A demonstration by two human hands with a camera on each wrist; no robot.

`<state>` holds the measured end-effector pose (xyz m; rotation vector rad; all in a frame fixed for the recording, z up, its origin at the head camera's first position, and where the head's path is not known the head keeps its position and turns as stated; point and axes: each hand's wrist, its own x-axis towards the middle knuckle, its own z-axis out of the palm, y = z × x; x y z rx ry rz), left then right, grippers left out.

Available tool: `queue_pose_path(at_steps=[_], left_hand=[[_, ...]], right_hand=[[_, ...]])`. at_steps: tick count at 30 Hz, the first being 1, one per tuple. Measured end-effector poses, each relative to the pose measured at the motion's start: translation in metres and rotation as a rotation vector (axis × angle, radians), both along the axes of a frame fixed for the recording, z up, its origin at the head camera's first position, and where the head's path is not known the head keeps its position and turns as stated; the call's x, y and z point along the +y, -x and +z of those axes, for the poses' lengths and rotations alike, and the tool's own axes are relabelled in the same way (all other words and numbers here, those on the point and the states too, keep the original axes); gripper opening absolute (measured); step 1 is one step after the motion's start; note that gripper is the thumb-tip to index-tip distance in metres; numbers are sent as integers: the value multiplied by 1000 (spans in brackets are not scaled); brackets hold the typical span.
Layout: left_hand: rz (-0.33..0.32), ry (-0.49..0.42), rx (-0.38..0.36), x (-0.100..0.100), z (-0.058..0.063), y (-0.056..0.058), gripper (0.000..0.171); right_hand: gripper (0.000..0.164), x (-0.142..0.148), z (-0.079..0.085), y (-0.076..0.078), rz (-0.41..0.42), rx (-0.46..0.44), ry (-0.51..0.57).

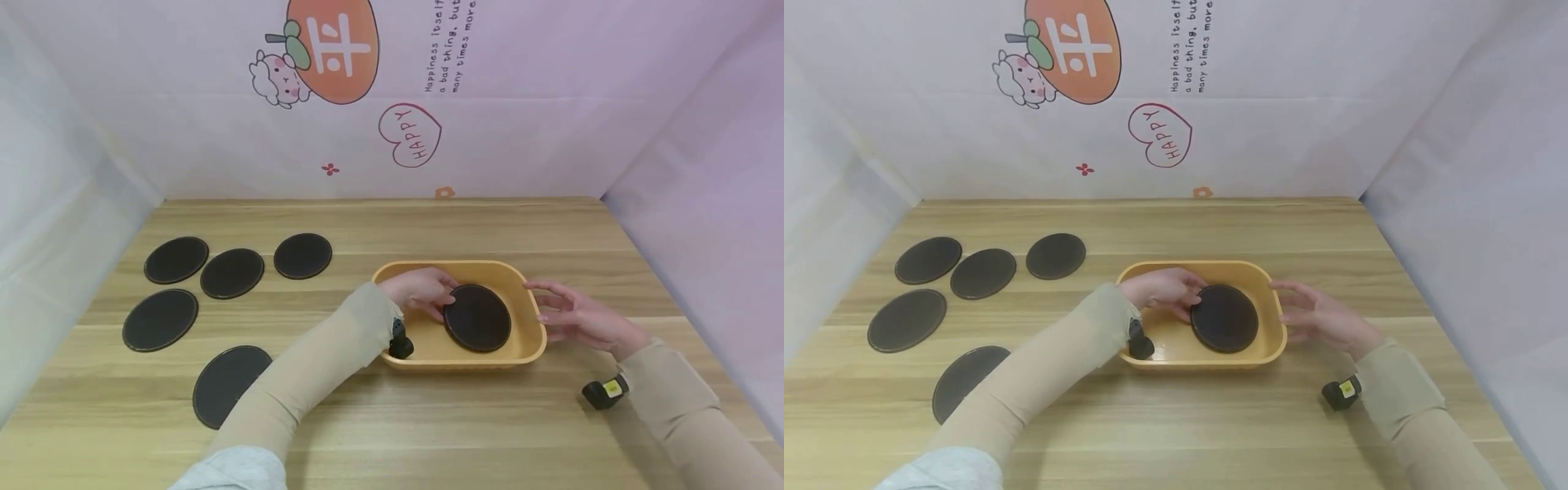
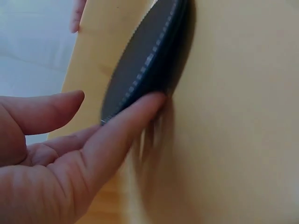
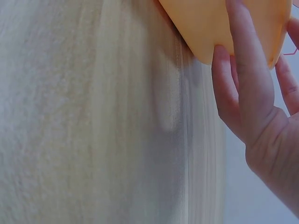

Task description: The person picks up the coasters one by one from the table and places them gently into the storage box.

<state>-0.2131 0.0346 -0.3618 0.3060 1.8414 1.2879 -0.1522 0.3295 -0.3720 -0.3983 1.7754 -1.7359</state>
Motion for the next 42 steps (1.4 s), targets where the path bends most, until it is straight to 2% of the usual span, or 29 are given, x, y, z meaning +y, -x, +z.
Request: queue_pose_path(at_steps=[4,14,18,25,28,34,38,42], left_hand=[[6,15,3,-3,3,0,48],[-17,-44,-3,-14,12,3,53],[6,-87,-12,-19,18,4,51],[60,-215,-36,-30,36,2,48],[48,-251,-26,-38,42,2,46],[-31,-204,48,-64,54,-1,48],[-31,-168,73,-80,56,-5,48],[-3,-161,51,-93,53,-9,49]], right_hand=[[51,-1,1,-1,-11,-3,-14],[51,0,3,-2,-2,-15,5],[51,-1,4,-3,-3,-16,3],[50,-1,4,-3,12,-18,4],[50,-2,5,-3,14,-15,5],[50,-2,7,-4,14,-17,-4],[50,-2,6,-4,9,-16,-8],[51,-1,5,-3,13,-13,-4]])
